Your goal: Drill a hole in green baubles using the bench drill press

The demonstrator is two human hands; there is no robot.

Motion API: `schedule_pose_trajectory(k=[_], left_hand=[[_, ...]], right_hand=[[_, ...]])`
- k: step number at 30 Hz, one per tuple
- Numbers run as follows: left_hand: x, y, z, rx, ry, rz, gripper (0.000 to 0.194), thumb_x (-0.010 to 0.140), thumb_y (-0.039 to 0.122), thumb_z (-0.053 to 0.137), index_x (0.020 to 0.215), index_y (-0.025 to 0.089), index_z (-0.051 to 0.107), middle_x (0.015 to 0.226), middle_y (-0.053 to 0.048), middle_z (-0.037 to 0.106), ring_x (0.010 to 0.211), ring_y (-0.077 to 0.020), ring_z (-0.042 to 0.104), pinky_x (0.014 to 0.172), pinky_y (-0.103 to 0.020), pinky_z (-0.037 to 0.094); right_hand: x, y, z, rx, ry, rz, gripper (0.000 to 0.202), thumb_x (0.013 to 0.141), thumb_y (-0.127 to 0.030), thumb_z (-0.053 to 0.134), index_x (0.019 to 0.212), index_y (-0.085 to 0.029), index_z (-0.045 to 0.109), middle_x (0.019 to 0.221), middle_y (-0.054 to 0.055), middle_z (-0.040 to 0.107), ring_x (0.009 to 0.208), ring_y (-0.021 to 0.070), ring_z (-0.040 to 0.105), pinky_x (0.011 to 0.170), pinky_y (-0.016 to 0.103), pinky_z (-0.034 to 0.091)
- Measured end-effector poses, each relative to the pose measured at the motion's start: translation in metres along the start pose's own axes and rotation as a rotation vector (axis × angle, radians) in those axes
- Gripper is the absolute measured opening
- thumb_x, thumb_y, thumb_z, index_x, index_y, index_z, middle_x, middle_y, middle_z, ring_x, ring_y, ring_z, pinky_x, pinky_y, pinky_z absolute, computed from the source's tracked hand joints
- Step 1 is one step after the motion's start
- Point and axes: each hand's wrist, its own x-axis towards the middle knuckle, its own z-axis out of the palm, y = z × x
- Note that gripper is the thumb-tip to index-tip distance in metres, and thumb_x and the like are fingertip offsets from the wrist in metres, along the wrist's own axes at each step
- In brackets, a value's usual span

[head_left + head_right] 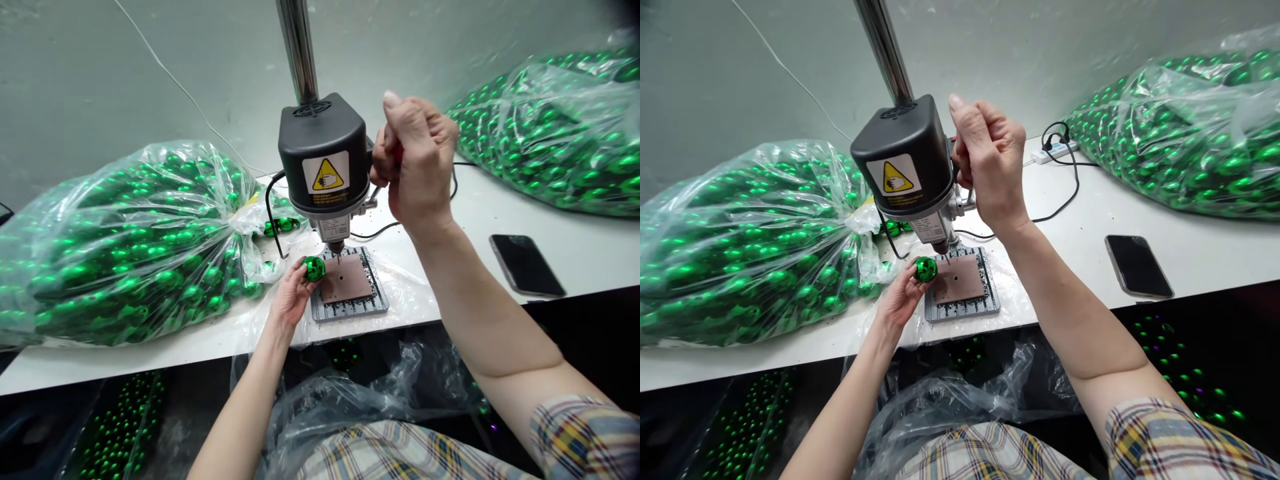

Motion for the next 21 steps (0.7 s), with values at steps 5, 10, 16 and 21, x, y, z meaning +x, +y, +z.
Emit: schedule_pose_trajectory(k=[5, 10, 16, 21], left_hand=[[0.013, -0.016, 0.003, 0.275, -0.035, 0.254, 0.061, 0.067, 0.037, 0.092, 0.119, 0.02, 0.066, 0.099, -0.004, 0.075, 0.094, -0.0164, 0.07, 0.091, -0.03, 0.054], [0.018, -0.025, 0.009, 0.497, -0.073, 0.338, 0.066, 0.066, 0.04, 0.091, 0.122, 0.02, 0.064, 0.107, -0.008, 0.075, 0.088, -0.0185, 0.07, 0.082, -0.032, 0.055], [0.02, -0.031, 0.011, 0.75, -0.091, 0.477, 0.061, 0.065, 0.031, 0.091, 0.121, 0.02, 0.068, 0.123, -0.011, 0.072, 0.105, -0.0244, 0.068, 0.097, -0.04, 0.053], [0.015, -0.035, 0.015, 0.887, -0.078, 0.545, 0.06, 0.064, 0.026, 0.091, 0.12, 0.021, 0.072, 0.113, -0.009, 0.071, 0.114, -0.0287, 0.062, 0.104, -0.045, 0.049]], right_hand=[[0.001, 0.0, 0.0, -0.03, 0.0, 0.011, 0.067, 0.08, -0.081, 0.059, 0.061, -0.024, 0.03, 0.046, -0.007, 0.031, 0.037, 0.0056, 0.025, 0.034, 0.027, 0.018], [-0.001, -0.004, 0.003, 0.012, 0.011, 0.009, 0.066, 0.08, -0.077, 0.064, 0.059, -0.024, 0.031, 0.047, -0.006, 0.03, 0.038, 0.0059, 0.026, 0.034, 0.027, 0.018], [-0.003, -0.007, 0.003, 0.036, 0.006, 0.028, 0.067, 0.078, -0.075, 0.068, 0.059, -0.024, 0.029, 0.049, -0.006, 0.031, 0.039, 0.0064, 0.025, 0.034, 0.028, 0.018], [-0.003, -0.007, 0.002, 0.027, 0.005, 0.034, 0.067, 0.078, -0.075, 0.068, 0.06, -0.023, 0.029, 0.051, -0.006, 0.031, 0.04, 0.0064, 0.025, 0.035, 0.028, 0.019]])
